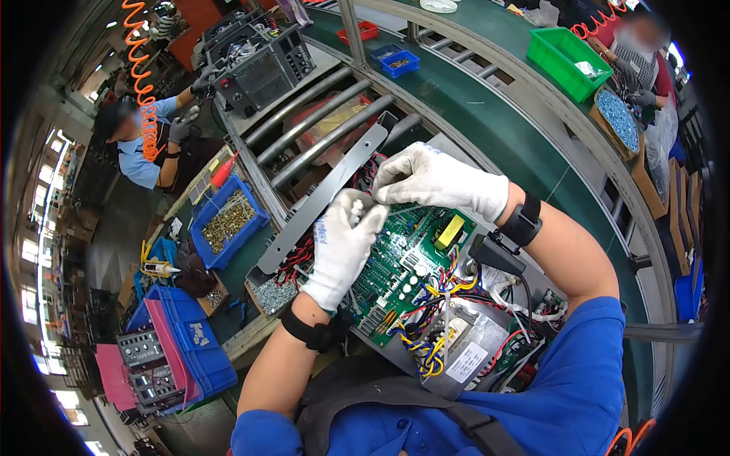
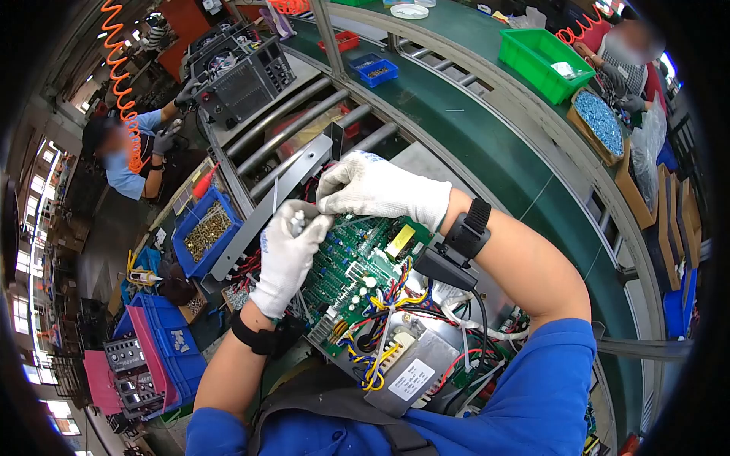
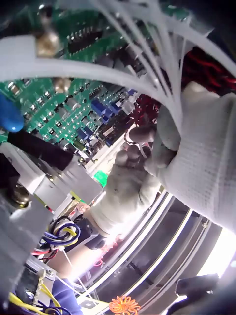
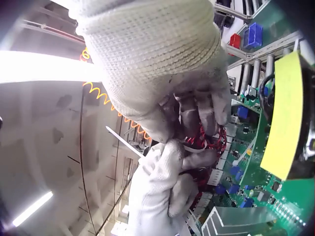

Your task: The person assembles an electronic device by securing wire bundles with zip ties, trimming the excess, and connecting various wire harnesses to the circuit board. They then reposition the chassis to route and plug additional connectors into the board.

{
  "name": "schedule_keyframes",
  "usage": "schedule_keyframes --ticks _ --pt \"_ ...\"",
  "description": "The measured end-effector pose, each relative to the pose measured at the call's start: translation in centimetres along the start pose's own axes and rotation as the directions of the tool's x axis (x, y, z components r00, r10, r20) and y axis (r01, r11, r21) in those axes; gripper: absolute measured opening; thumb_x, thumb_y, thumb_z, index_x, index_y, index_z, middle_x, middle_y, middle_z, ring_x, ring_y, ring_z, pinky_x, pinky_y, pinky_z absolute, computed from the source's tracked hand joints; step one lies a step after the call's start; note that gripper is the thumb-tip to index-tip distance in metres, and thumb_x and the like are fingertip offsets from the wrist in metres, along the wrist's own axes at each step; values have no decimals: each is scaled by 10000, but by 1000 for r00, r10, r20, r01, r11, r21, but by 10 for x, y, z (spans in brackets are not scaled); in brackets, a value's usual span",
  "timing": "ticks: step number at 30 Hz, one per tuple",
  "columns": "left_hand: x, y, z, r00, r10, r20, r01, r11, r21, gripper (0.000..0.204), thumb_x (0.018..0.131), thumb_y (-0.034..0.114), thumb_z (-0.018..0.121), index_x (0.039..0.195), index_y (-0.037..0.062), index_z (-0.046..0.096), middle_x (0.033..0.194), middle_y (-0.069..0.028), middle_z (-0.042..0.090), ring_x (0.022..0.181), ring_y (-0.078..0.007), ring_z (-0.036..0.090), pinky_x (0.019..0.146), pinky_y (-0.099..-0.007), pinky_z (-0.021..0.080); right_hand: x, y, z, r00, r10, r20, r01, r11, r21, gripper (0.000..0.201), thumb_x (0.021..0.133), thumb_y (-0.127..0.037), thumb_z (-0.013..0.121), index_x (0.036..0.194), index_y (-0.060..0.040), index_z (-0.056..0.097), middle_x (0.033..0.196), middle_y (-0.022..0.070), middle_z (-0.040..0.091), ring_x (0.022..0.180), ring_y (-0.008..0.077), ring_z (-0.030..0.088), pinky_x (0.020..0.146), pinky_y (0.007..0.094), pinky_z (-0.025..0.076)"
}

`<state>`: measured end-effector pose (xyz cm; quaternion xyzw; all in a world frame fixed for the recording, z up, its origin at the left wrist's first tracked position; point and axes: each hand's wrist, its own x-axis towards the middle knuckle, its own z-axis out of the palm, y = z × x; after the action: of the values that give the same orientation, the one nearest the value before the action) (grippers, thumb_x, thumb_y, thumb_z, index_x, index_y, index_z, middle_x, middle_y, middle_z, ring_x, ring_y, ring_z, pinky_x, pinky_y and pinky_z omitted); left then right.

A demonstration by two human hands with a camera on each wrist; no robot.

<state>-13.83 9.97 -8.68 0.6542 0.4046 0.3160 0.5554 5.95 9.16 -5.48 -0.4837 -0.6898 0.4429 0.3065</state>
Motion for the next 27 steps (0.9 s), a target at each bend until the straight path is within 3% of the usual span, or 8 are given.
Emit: schedule_keyframes --ticks 3,5,6,11,16,20,25,27 --pt "4 -8 6 992 104 -70 -106 994 -34 218 893 98 642 1093 15 612 718 41 541 589 -16 442 506 -176 342 1 5 0 998 -67 -8 67 998 -5 208 838 -176 665 872 29 673 812 69 608 797 135 574 715 300 464" --pt "10 -19 7 989 125 -76 -127 992 -15 321 881 126 636 1120 -81 580 962 -147 677 842 -173 640 720 -310 503 3 10 2 985 -162 -62 162 987 -14 207 797 -175 684 880 16 681 796 91 608 725 150 588 670 317 477" --pt "16 -23 1 986 156 -55 -135 952 273 287 897 161 602 1088 -53 614 979 -197 688 875 -259 678 743 -361 510 2 10 2 969 -233 -89 232 973 -19 204 798 -166 686 879 20 679 823 90 602 736 155 593 676 321 480" --pt "22 -13 1 994 95 -55 -62 903 424 237 924 219 560 1039 37 659 818 -216 663 783 -376 655 706 -406 517 -8 -24 -4 911 -396 -119 398 917 -6 171 843 -147 659 871 21 671 918 62 626 765 114 594 679 274 488" --pt "17 -4 7 978 206 -16 -110 583 805 230 931 236 526 999 59 655 832 -211 669 741 -385 654 660 -473 521 -9 -30 1 980 -15 -198 110 872 478 152 915 -139 545 999 -15 568 891 41 667 768 96 609 677 279 509" --pt "29 -9 -1 986 145 78 -135 443 886 222 891 218 541 1020 54 617 799 -211 667 719 -379 660 643 -487 520 -9 -30 21 974 -159 -163 183 972 146 115 895 -95 524 908 5 580 840 44 637 735 132 598 674 287 495" --pt "19 -24 -2 967 255 -12 -130 531 837 254 877 196 569 1071 45 633 817 -208 659 669 -374 647 643 -476 525 -26 -44 11 987 -76 -144 128 909 397 240 953 -216 565 999 12 622 880 46 665 756 79 612 680 229 503" --pt "7 -9 -3 987 143 -80 -117 956 271 272 902 254 607 1008 6 637 636 -50 591 489 -155 554 469 -299 448 -35 -63 -6 961 -20 -274 131 910 393 206 964 -211 556 1012 -29 639 824 -14 643 660 36 547 588 182 444"
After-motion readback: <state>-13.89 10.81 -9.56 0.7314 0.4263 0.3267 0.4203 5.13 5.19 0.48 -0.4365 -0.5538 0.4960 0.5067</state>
